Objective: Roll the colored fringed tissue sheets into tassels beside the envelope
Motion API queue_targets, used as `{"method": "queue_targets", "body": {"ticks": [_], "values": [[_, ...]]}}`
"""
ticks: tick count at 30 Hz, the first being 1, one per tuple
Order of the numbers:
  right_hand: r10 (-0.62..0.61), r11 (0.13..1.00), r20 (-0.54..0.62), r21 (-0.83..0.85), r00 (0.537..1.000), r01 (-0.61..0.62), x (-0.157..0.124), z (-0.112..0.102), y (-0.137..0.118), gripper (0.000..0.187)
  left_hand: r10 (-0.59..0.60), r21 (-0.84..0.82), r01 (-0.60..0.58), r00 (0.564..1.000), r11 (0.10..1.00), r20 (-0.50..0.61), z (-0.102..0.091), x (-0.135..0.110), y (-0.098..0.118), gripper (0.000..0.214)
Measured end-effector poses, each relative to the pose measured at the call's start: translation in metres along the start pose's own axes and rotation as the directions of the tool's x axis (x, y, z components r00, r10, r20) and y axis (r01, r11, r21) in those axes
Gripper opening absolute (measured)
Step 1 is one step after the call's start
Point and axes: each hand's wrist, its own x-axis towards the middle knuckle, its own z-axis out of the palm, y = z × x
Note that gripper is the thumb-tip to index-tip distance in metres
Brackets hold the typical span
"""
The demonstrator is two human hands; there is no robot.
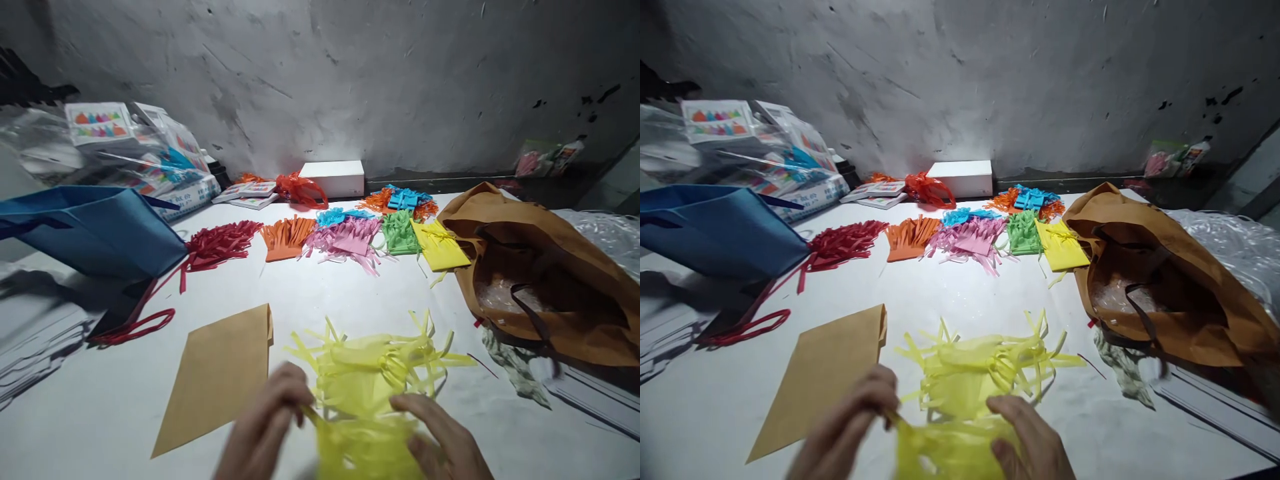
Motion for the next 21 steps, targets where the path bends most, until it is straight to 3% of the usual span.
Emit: {"method": "queue_targets", "body": {"ticks": [3, 4, 6, 7, 8, 10, 11, 12, 13, 14, 15, 16, 17, 19, 21], "values": [[-0.143, 0.970, 0.089, -0.183, 0.986, 0.157, 0.013, 0.005, 0.013, 0.029, -0.023, 0.227, 0.085, 0.965, 0.970, -0.261, -0.078, 0.039, -0.011, 0.025], [-0.187, 0.945, 0.145, -0.243, 0.972, 0.218, 0.016, 0.009, 0.017, 0.032, -0.044, 0.339, 0.140, 0.960, 0.930, -0.278, -0.101, 0.053, -0.016, 0.022], [-0.234, 0.884, 0.230, -0.354, 0.945, 0.305, 0.019, 0.020, 0.023, 0.037, 0.005, 0.601, 0.193, 0.950, 0.776, -0.311, -0.132, 0.073, -0.021, 0.025], [-0.240, 0.852, 0.250, -0.409, 0.938, 0.327, 0.019, 0.026, 0.026, 0.039, 0.058, 0.698, 0.185, 0.949, 0.692, -0.309, -0.137, 0.077, -0.022, 0.031], [-0.246, 0.820, 0.256, -0.459, 0.935, 0.342, 0.018, 0.030, 0.029, 0.040, 0.114, 0.757, 0.150, 0.952, 0.636, -0.284, -0.134, 0.078, -0.021, 0.034], [-0.263, 0.767, 0.250, -0.532, 0.932, 0.359, 0.017, 0.038, 0.032, 0.039, 0.170, 0.767, -0.001, 0.976, 0.641, -0.140, -0.103, 0.066, -0.015, 0.031], [-0.279, 0.746, 0.242, -0.555, 0.929, 0.369, 0.016, 0.040, 0.033, 0.039, 0.158, 0.703, -0.110, 0.987, 0.703, -0.003, -0.078, 0.055, -0.011, 0.026], [-0.303, 0.729, 0.231, -0.569, 0.925, 0.381, 0.015, 0.041, 0.034, 0.038, 0.131, 0.615, -0.221, 0.973, 0.757, 0.189, -0.049, 0.043, -0.008, 0.027], [-0.325, 0.717, 0.217, -0.578, 0.920, 0.390, 0.014, 0.041, 0.035, 0.038, 0.111, 0.527, -0.315, 0.918, 0.789, 0.382, -0.020, 0.032, -0.006, 0.031], [-0.339, 0.710, 0.202, -0.586, 0.919, 0.391, 0.013, 0.041, 0.036, 0.040, 0.103, 0.444, -0.397, 0.827, 0.803, 0.553, 0.008, 0.022, -0.006, 0.034], [-0.347, 0.704, 0.189, -0.594, 0.919, 0.389, 0.011, 0.039, 0.037, 0.041, 0.102, 0.392, -0.454, 0.747, 0.801, 0.657, 0.031, 0.015, -0.008, 0.040], [-0.351, 0.696, 0.181, -0.605, 0.919, 0.385, 0.009, 0.037, 0.038, 0.041, 0.080, 0.394, -0.471, 0.715, 0.789, 0.695, 0.048, 0.011, -0.014, 0.050], [-0.349, 0.685, 0.182, -0.620, 0.919, 0.383, 0.006, 0.035, 0.041, 0.039, 0.034, 0.448, -0.463, 0.724, 0.765, 0.689, 0.058, 0.010, -0.023, 0.056], [-0.352, 0.652, 0.194, -0.651, 0.916, 0.389, -0.003, 0.029, 0.046, 0.037, -0.061, 0.636, -0.386, 0.824, 0.668, 0.564, 0.059, 0.016, -0.047, 0.057], [-0.349, 0.632, 0.188, -0.676, 0.918, 0.379, -0.012, 0.024, 0.052, 0.041, -0.104, 0.813, -0.237, 0.934, 0.532, 0.341, 0.041, 0.027, -0.072, 0.045]]}}
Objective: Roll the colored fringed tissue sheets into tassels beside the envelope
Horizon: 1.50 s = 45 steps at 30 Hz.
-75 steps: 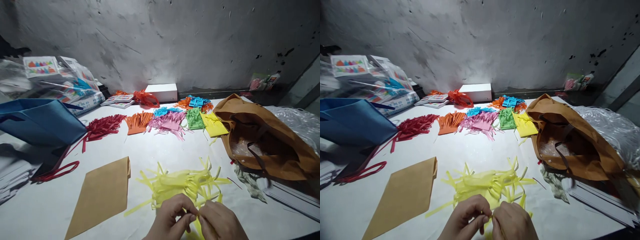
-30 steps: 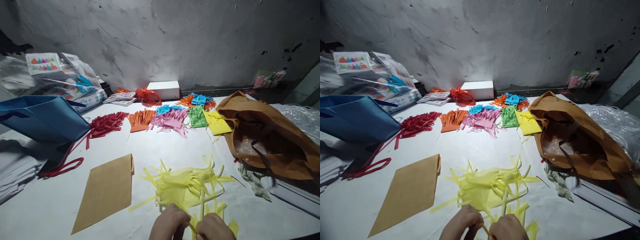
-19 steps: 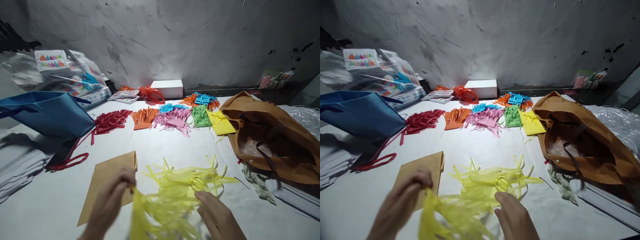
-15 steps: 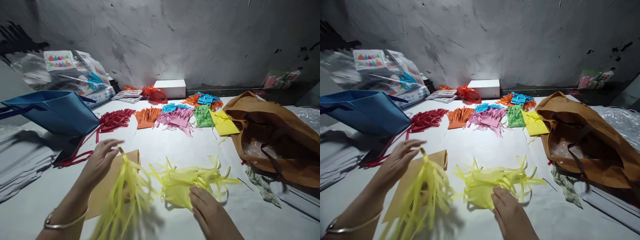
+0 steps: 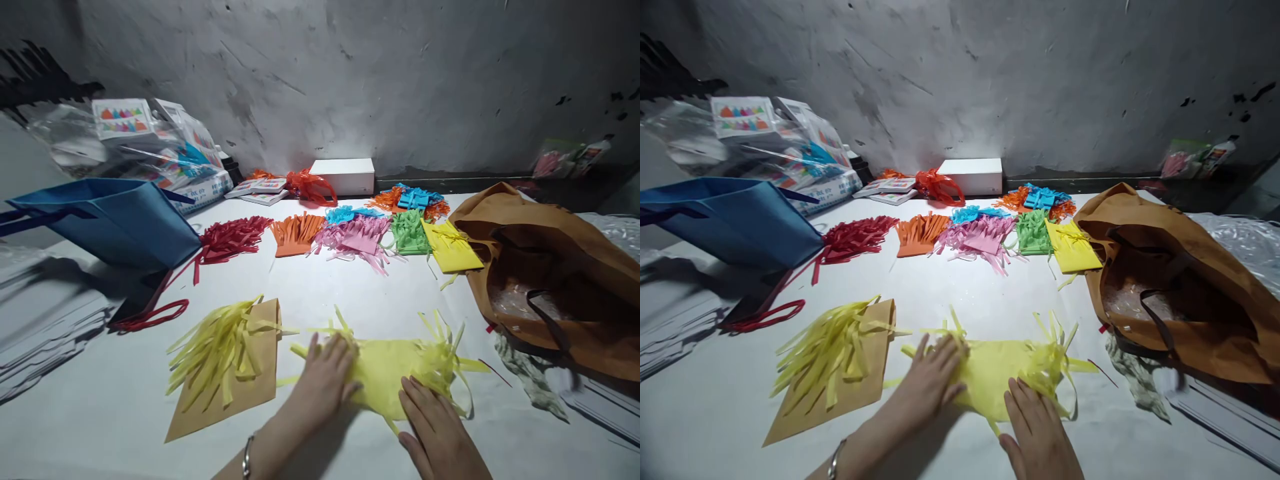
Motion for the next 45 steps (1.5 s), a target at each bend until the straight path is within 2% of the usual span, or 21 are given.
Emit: {"method": "queue_targets", "body": {"ticks": [2, 4, 6, 8, 10, 13, 16, 18, 21, 23, 24, 26, 28, 30, 33, 36, 39, 41, 42, 43, 45], "values": [[0.026, 1.000, -0.016, -0.014, 1.000, -0.026, -0.008, 0.000, 0.001, 0.043, -0.167, 0.082, 0.177, 0.979, 0.981, -0.119, 0.001, 0.001, -0.028, 0.035], [0.043, 0.999, -0.037, -0.025, 0.998, -0.043, -0.011, -0.001, -0.001, 0.043, -0.234, 0.097, 0.257, 0.952, 0.962, -0.195, -0.004, -0.003, -0.038, 0.033], [0.028, 0.999, -0.060, -0.035, 0.998, -0.030, -0.007, -0.002, -0.002, 0.043, -0.143, 0.064, 0.159, 0.969, 0.985, -0.202, -0.010, -0.009, -0.024, 0.034], [0.022, 0.999, -0.083, -0.044, 0.996, -0.026, -0.001, -0.003, -0.003, 0.040, 0.080, -0.011, -0.082, 0.988, 0.997, -0.130, -0.014, -0.012, 0.006, 0.043], [0.022, 0.998, -0.095, -0.052, 0.995, -0.027, 0.004, -0.005, -0.003, 0.038, 0.266, -0.111, -0.266, 0.964, 0.958, -0.017, -0.015, -0.011, 0.035, 0.057], [0.012, 0.998, -0.076, -0.053, 0.997, -0.016, 0.004, -0.005, -0.002, 0.039, 0.303, -0.201, -0.278, 0.947, 0.939, 0.106, -0.019, -0.002, 0.052, 0.050], [0.052, 0.999, -0.056, -0.003, 0.997, -0.052, -0.004, -0.001, -0.004, 0.040, 0.281, -0.257, -0.241, 0.951, 0.936, 0.130, -0.031, 0.004, 0.029, 0.020], [0.123, 0.991, -0.055, 0.052, 0.991, -0.120, -0.009, 0.003, -0.008, 0.039, 0.222, -0.276, -0.184, 0.969, 0.943, 0.111, -0.041, 0.001, -0.001, 0.018], [0.188, 0.976, -0.062, 0.120, 0.980, -0.180, -0.014, 0.007, -0.013, 0.037, -0.019, -0.214, 0.025, 0.999, 0.977, 0.033, -0.051, -0.011, -0.044, 0.020], [0.199, 0.972, -0.069, 0.138, 0.978, -0.189, -0.013, 0.008, -0.014, 0.035, -0.171, -0.178, 0.152, 0.981, 0.972, -0.094, -0.053, -0.021, -0.055, 0.021], [0.202, 0.972, -0.072, 0.138, 0.977, -0.191, -0.012, 0.008, -0.014, 0.034, -0.199, -0.183, 0.170, 0.968, 0.968, -0.155, -0.052, -0.024, -0.052, 0.023], [0.205, 0.972, -0.070, 0.130, 0.976, -0.195, -0.008, 0.006, -0.014, 0.032, -0.140, -0.219, 0.094, 0.968, 0.971, -0.208, -0.048, -0.028, -0.030, 0.031], [0.172, 0.981, -0.060, 0.102, 0.983, -0.166, -0.003, 0.002, -0.014, 0.032, 0.042, -0.260, -0.080, 0.988, 0.962, -0.148, -0.038, -0.025, 0.004, 0.040], [0.107, 0.993, -0.046, 0.050, 0.993, -0.105, 0.002, 0.000, -0.012, 0.038, 0.199, -0.271, -0.204, 0.979, 0.941, -0.048, -0.025, -0.019, 0.036, 0.047], [0.101, 0.994, -0.030, -0.042, 0.994, -0.102, -0.003, 0.001, -0.001, 0.047, 0.265, -0.289, -0.245, 0.964, 0.925, 0.030, -0.007, -0.011, 0.060, 0.038], [0.330, 0.931, -0.061, -0.142, 0.942, -0.335, -0.030, 0.001, 0.026, 0.051, 0.256, -0.311, -0.241, 0.967, 0.919, 0.006, 0.003, -0.011, 0.057, 0.036], [0.568, 0.779, -0.179, -0.196, 0.803, -0.595, -0.059, -0.011, 0.054, 0.055, 0.253, -0.350, -0.258, 0.966, 0.901, -0.061, 0.006, -0.014, 0.051, 0.038], [0.608, 0.739, -0.272, -0.148, 0.746, -0.657, -0.061, -0.025, 0.058, 0.051, 0.229, -0.370, -0.254, 0.967, 0.894, -0.110, 0.006, -0.015, 0.051, 0.032], [0.567, 0.782, -0.288, -0.104, 0.772, -0.614, -0.055, -0.030, 0.054, 0.051, 0.216, -0.379, -0.249, 0.968, 0.891, -0.129, 0.006, -0.014, 0.053, 0.029], [0.469, 0.864, -0.271, -0.057, 0.841, -0.500, -0.045, -0.035, 0.047, 0.051, 0.203, -0.387, -0.245, 0.968, 0.889, -0.146, 0.005, -0.013, 0.054, 0.027], [0.160, 0.987, -0.162, 0.046, 0.974, -0.154, -0.021, -0.036, 0.028, 0.046, 0.194, -0.396, -0.251, 0.965, 0.883, -0.178, 0.003, -0.012, 0.057, 0.025]]}}
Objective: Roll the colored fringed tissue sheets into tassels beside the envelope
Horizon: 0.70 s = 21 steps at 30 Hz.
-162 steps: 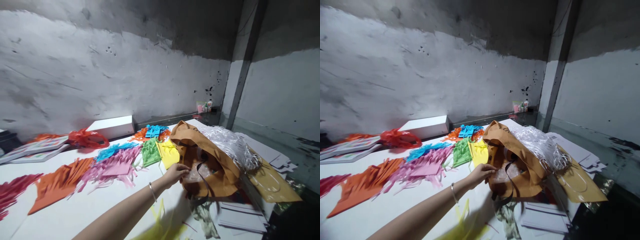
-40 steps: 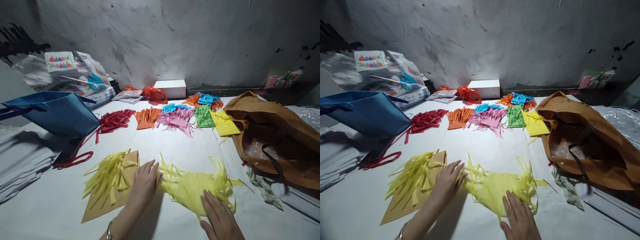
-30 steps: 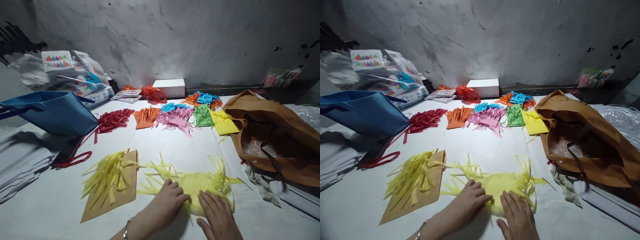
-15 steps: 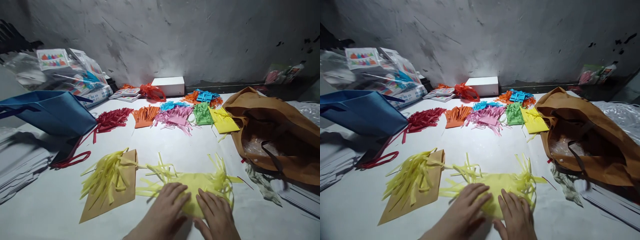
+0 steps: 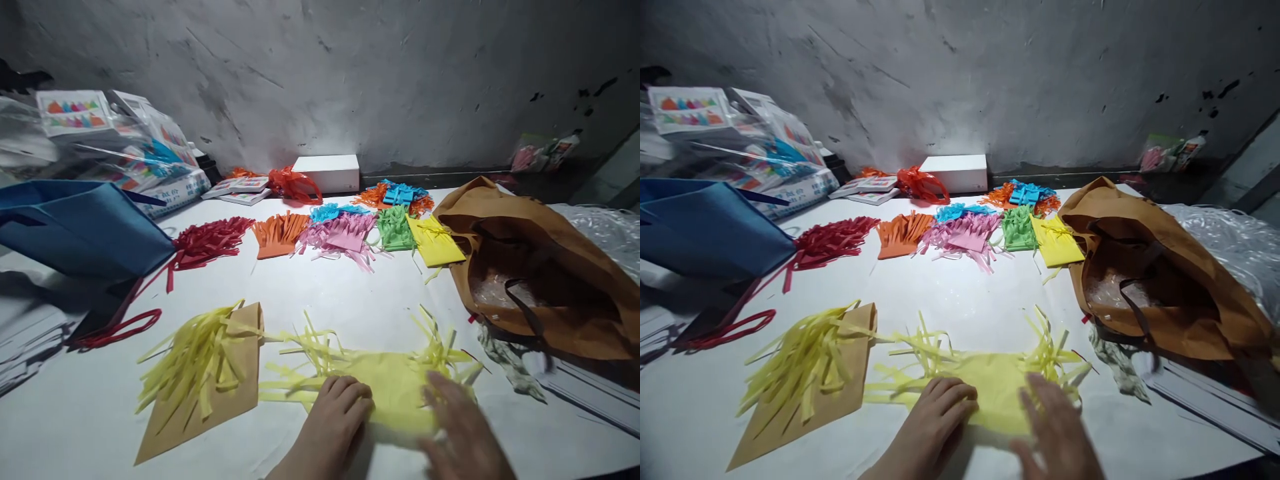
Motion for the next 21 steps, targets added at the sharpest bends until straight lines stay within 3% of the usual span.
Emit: {"method": "queue_targets", "body": {"ticks": [1, 3, 7, 9, 11, 13, 15, 21], "values": [[-0.099, 0.995, 0.023, 0.031, 0.995, 0.098, 0.009, 0.005, -0.011, 0.040, 0.013, 0.002, -0.013, 1.000, 1.000, -0.013, -0.001, 0.000, 0.001, 0.025], [-0.187, 0.979, 0.034, 0.095, 0.982, 0.183, 0.018, 0.016, -0.026, 0.034, 0.062, 0.010, -0.062, 0.998, 0.998, -0.017, -0.001, -0.003, 0.000, 0.024], [-0.159, 0.966, 0.042, 0.212, 0.986, 0.147, 0.009, 0.028, -0.026, 0.025, 0.093, 0.014, -0.093, 0.996, 0.996, -0.013, 0.003, -0.018, -0.008, 0.020], [-0.092, 0.964, 0.065, 0.257, 0.994, 0.072, 0.005, 0.027, -0.023, 0.017, -0.008, 0.027, 0.008, 1.000, 1.000, -0.024, 0.005, -0.020, -0.010, 0.019], [0.070, 0.946, 0.089, 0.309, 0.994, -0.095, 0.009, 0.026, -0.026, 0.010, -0.178, 0.083, 0.173, 0.982, 0.981, 0.060, 0.002, -0.014, -0.009, 0.022], [0.282, 0.902, 0.100, 0.310, 0.954, -0.299, 0.018, 0.029, -0.031, 0.024, -0.357, 0.196, 0.320, 0.912, 0.927, 0.201, -0.003, 0.000, -0.005, 0.025], [0.413, 0.874, 0.088, 0.243, 0.907, -0.421, 0.030, 0.034, -0.036, 0.036, -0.468, 0.294, 0.390, 0.841, 0.873, 0.273, -0.009, 0.017, -0.003, 0.024], [0.386, 0.918, 0.132, 0.041, 0.913, -0.394, 0.048, 0.050, -0.032, 0.040, -0.570, 0.398, 0.451, 0.778, 0.799, 0.263, -0.011, 0.045, -0.002, 0.023]]}}
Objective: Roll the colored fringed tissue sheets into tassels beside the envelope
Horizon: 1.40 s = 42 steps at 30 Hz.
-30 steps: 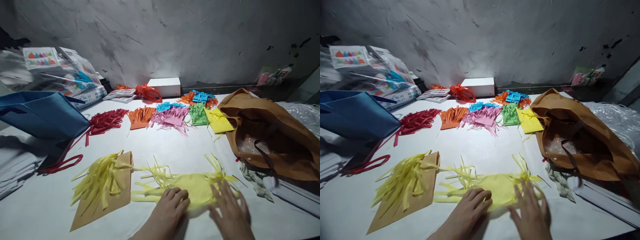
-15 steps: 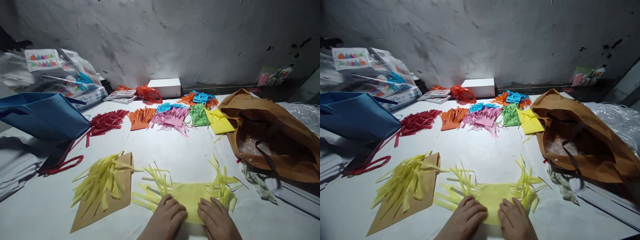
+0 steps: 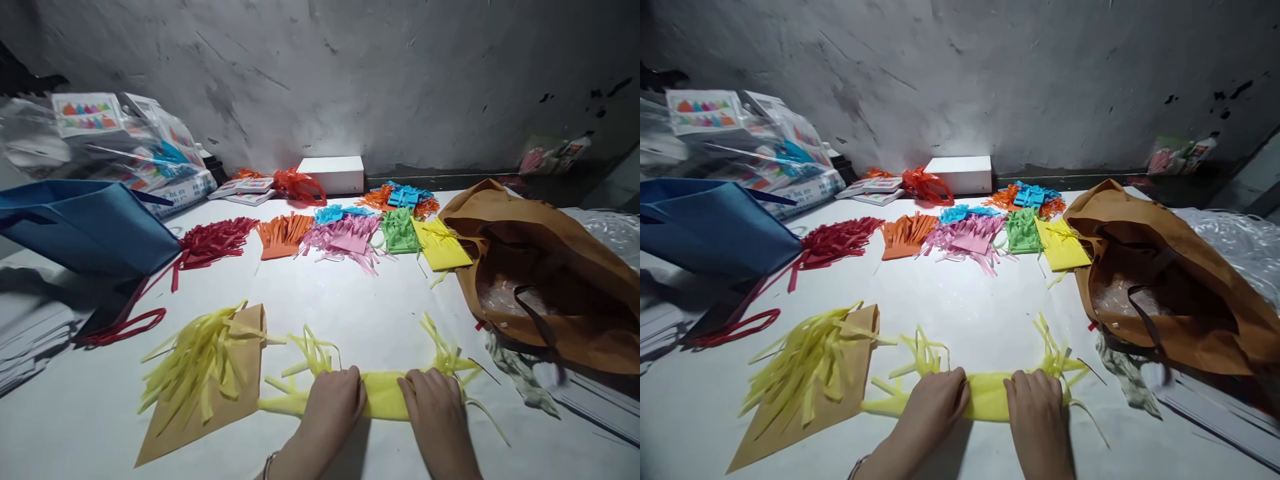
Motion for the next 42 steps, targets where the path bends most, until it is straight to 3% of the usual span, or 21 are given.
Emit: {"method": "queue_targets", "body": {"ticks": [4, 7, 9, 11, 13, 16, 18, 20, 22, 24, 28, 33, 37, 42], "values": [[0.029, 0.999, 0.018, -0.034, 0.999, -0.029, 0.003, 0.002, 0.004, 0.033, -0.031, 0.035, 0.030, 1.000, 0.999, 0.007, 0.000, 0.001, 0.003, 0.022], [0.007, 0.996, -0.076, -0.089, 0.997, -0.013, 0.002, -0.006, 0.006, 0.021, -0.036, 0.048, 0.035, 0.999, 0.998, 0.008, 0.001, 0.000, 0.004, 0.021], [-0.109, 0.993, -0.124, -0.061, 0.986, 0.102, -0.002, -0.013, 0.007, 0.017, -0.037, 0.049, 0.037, 0.999, 0.998, 0.001, 0.002, 0.000, 0.005, 0.021], [-0.297, 0.953, -0.073, 0.039, 0.952, 0.300, -0.008, -0.016, 0.006, 0.021, -0.035, 0.040, 0.035, 0.999, 0.999, -0.011, 0.002, 0.002, 0.004, 0.020], [-0.386, 0.910, -0.063, 0.141, 0.920, 0.391, -0.015, -0.012, 0.003, 0.024, -0.029, 0.022, 0.030, 0.999, 0.999, -0.025, 0.002, 0.003, 0.002, 0.020], [-0.317, 0.927, -0.102, 0.177, 0.943, 0.330, -0.023, -0.001, -0.002, 0.032, -0.040, -0.015, 0.040, 0.998, 0.999, -0.045, 0.001, -0.002, -0.004, 0.021], [-0.302, 0.932, -0.073, 0.186, 0.950, 0.311, -0.025, 0.003, -0.005, 0.030, -0.018, -0.047, 0.013, 0.992, 0.999, -0.121, 0.004, -0.010, -0.009, 0.020], [-0.281, 0.933, -0.077, 0.210, 0.957, 0.291, -0.024, 0.001, -0.006, 0.027, 0.113, -0.072, -0.140, 0.949, 0.988, -0.293, 0.011, -0.021, -0.013, 0.030], [-0.271, 0.919, -0.097, 0.271, 0.958, 0.287, -0.023, -0.002, -0.009, 0.025, 0.286, -0.053, -0.346, 0.844, 0.937, -0.454, 0.023, -0.029, -0.015, 0.033], [-0.277, 0.902, -0.116, 0.311, 0.954, 0.299, -0.022, -0.005, -0.013, 0.021, 0.379, -0.038, -0.469, 0.755, 0.882, -0.535, 0.036, -0.033, -0.016, 0.016], [-0.285, 0.917, -0.120, 0.255, 0.951, 0.307, -0.024, 0.000, -0.017, 0.023, 0.363, -0.092, -0.518, 0.705, 0.851, -0.609, 0.048, -0.033, -0.020, 0.019], [-0.243, 0.921, -0.029, 0.306, 0.970, 0.240, -0.031, 0.000, -0.003, 0.031, 0.384, -0.102, -0.495, 0.774, 0.863, -0.504, 0.038, -0.040, -0.032, 0.027], [-0.153, 0.949, -0.030, 0.276, 0.988, 0.155, -0.028, -0.005, 0.002, 0.033, 0.225, -0.189, -0.346, 0.854, 0.919, -0.470, 0.037, -0.045, -0.034, 0.020], [-0.077, 0.996, 0.068, 0.038, 0.995, 0.075, -0.017, 0.000, -0.002, 0.029, 0.059, -0.167, -0.140, 0.908, 0.976, -0.415, 0.036, -0.038, -0.025, 0.022]]}}
